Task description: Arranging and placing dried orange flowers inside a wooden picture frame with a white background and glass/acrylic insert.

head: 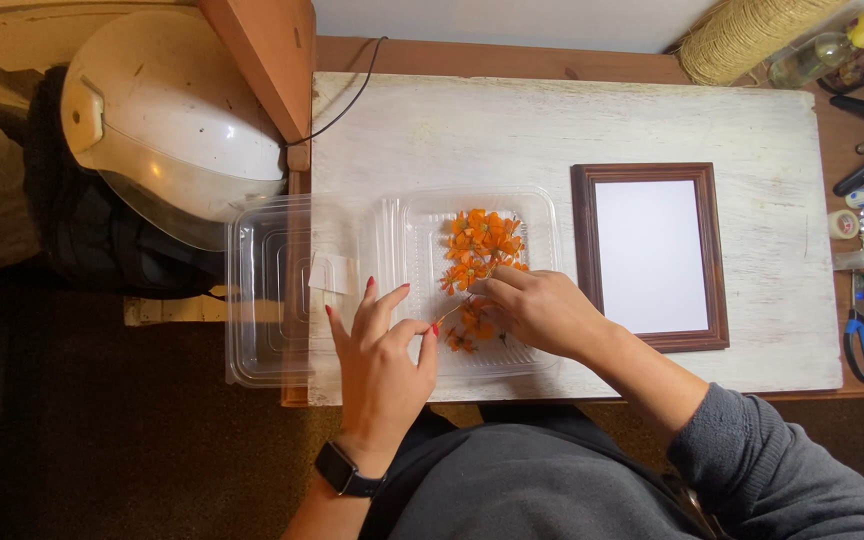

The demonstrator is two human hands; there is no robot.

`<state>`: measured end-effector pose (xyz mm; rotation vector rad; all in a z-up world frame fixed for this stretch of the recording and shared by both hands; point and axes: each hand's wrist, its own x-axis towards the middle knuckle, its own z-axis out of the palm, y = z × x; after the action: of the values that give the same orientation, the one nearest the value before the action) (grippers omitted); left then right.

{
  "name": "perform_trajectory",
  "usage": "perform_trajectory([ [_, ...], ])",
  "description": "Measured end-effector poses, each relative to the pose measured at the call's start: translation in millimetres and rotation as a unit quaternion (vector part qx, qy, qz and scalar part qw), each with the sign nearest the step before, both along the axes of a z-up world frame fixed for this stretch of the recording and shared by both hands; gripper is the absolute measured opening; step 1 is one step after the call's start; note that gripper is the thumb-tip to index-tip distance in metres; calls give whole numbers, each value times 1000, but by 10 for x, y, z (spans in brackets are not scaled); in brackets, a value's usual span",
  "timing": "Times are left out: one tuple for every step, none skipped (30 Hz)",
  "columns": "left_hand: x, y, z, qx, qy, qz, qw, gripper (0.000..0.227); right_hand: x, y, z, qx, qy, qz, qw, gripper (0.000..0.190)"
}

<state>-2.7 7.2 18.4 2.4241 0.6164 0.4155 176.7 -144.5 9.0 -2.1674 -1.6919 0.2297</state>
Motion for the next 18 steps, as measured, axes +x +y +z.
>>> perform_trajectory([
  [-17, 24, 59, 1, 0, 0, 1000, 8, 1, -1, 2, 1, 0, 0, 1000, 22],
  [-30, 49, 120, 5, 15, -4, 1000, 8, 5, 1, 6, -12, -1, 3, 1000, 22],
  [-45, 74, 182, 10, 30, -9, 999, 9, 8, 2, 10, -25, -2, 6, 1000, 22],
  [-64, 97, 235, 12, 30, -9, 999, 9, 8, 1, 19, -23, -2, 6, 1000, 22],
  [-85, 120, 287, 8, 40, -11, 999, 9, 5, 0, 27, -17, 7, 7, 1000, 22],
  [-107, 142, 337, 4, 50, -14, 999, 10, 5, 1, 35, -11, 15, 9, 1000, 22],
  [-125, 163, 385, 6, 50, -13, 999, 10, -7, 13, 88, -9, 15, 10, 1000, 22],
  [-145, 184, 436, 8, 59, -16, 998, 10, -20, 26, 142, -11, 36, 10, 999, 26],
  [-165, 204, 488, 9, 69, -20, 997, 11, -34, 38, 197, -13, 56, 10, 998, 30],
  [-188, 226, 522, 11, 68, -19, 997, 11, -46, 52, 237, -11, 56, 11, 998, 30],
  [-211, 248, 556, 16, 72, -22, 997, 11, -58, 66, 277, -5, 67, 6, 998, 34],
  [-235, 269, 593, 20, 76, -25, 997, 10, -70, 80, 319, 1, 78, 2, 997, 38],
  [-256, 281, 631, 22, 76, -23, 997, 10, -76, 86, 324, 3, 78, 4, 997, 38],
  [-279, 294, 666, 36, 85, -26, 995, 10, -83, 95, 327, 13, 89, 8, 996, 38],
  [-302, 307, 701, 49, 93, -30, 994, 10, -90, 104, 330, 22, 99, 12, 995, 39],
  [-313, 303, 755, 51, 93, -28, 994, 10, -107, 119, 321, 24, 99, 14, 995, 39],
  [-325, 300, 808, 61, 98, -35, 993, 10, -125, 134, 312, 31, 103, 12, 994, 33],
  [-339, 298, 857, 70, 103, -43, 991, 10, -145, 151, 300, 39, 106, 11, 994, 28],
])
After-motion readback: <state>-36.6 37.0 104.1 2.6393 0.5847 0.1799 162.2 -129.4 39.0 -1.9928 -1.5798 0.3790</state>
